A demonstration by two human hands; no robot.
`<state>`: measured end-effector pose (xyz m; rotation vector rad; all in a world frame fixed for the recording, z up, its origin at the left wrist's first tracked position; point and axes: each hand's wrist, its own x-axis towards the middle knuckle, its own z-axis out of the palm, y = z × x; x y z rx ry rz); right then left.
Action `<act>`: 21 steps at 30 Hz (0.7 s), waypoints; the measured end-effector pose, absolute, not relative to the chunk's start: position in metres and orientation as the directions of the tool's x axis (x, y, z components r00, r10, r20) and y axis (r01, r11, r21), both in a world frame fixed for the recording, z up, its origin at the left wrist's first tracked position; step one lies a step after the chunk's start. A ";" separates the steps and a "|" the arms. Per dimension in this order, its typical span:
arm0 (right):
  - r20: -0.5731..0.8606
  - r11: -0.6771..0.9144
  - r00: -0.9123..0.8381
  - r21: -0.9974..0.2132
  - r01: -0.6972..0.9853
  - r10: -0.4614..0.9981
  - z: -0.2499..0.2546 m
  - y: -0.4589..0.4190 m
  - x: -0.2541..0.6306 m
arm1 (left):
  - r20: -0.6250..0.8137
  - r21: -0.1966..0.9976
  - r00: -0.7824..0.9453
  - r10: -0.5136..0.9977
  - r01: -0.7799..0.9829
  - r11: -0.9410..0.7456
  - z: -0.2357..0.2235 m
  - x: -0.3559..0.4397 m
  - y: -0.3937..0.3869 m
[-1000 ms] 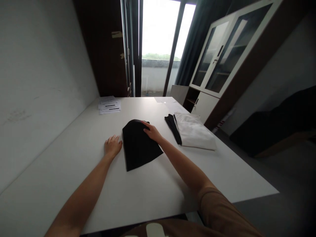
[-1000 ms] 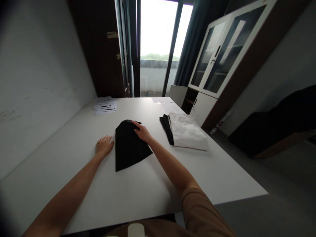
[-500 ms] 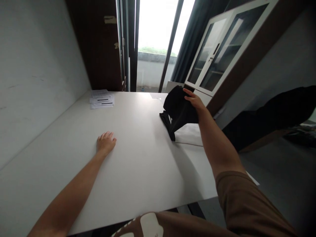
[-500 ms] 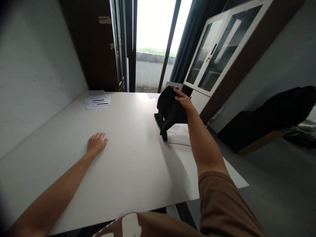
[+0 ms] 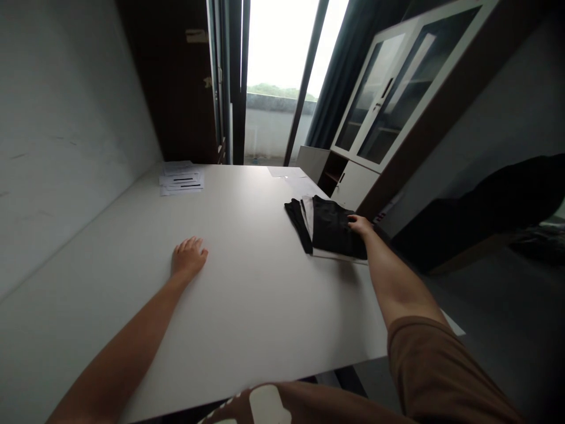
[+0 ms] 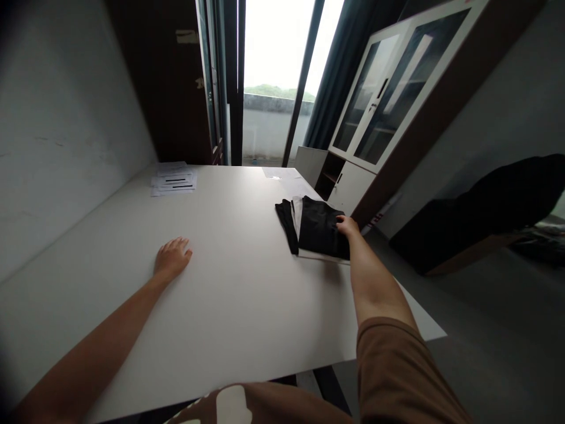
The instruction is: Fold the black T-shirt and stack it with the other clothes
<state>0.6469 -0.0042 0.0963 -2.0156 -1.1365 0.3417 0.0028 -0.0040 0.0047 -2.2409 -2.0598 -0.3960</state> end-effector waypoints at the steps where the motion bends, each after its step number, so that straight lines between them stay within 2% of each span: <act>1: 0.180 -0.266 0.542 -0.720 0.641 0.821 0.097 -0.001 0.649 | 0.237 0.117 0.072 0.969 0.988 -0.102 0.004 0.002 -0.004; 5: 0.322 -0.165 0.450 -0.631 0.758 0.833 0.098 0.017 0.669 | 0.245 0.115 0.080 0.966 0.987 -0.111 0.000 0.000 -0.003; 7: 0.300 -0.220 0.447 -0.566 0.795 0.843 0.095 0.022 0.683 | 0.249 0.118 0.074 0.966 0.987 -0.106 -0.001 0.000 -0.003; 11: 0.193 -0.430 0.525 -0.381 0.819 0.829 0.083 0.018 0.695 | 0.248 0.127 0.067 0.966 0.987 -0.101 0.000 0.001 -0.005; 14: 0.281 -0.494 0.565 -0.286 0.821 0.776 0.077 0.017 0.679 | 0.248 0.125 0.069 0.966 0.987 -0.102 0.001 0.002 -0.004; 18: 0.390 -0.319 0.377 -0.205 0.925 0.840 0.073 0.028 0.628 | 0.261 0.125 0.073 0.963 0.986 -0.109 -0.002 0.002 -0.002; 21: 0.275 -0.258 0.295 -0.162 0.952 0.915 0.062 0.032 0.581 | 0.277 0.118 0.082 0.957 0.986 -0.118 -0.004 0.001 0.000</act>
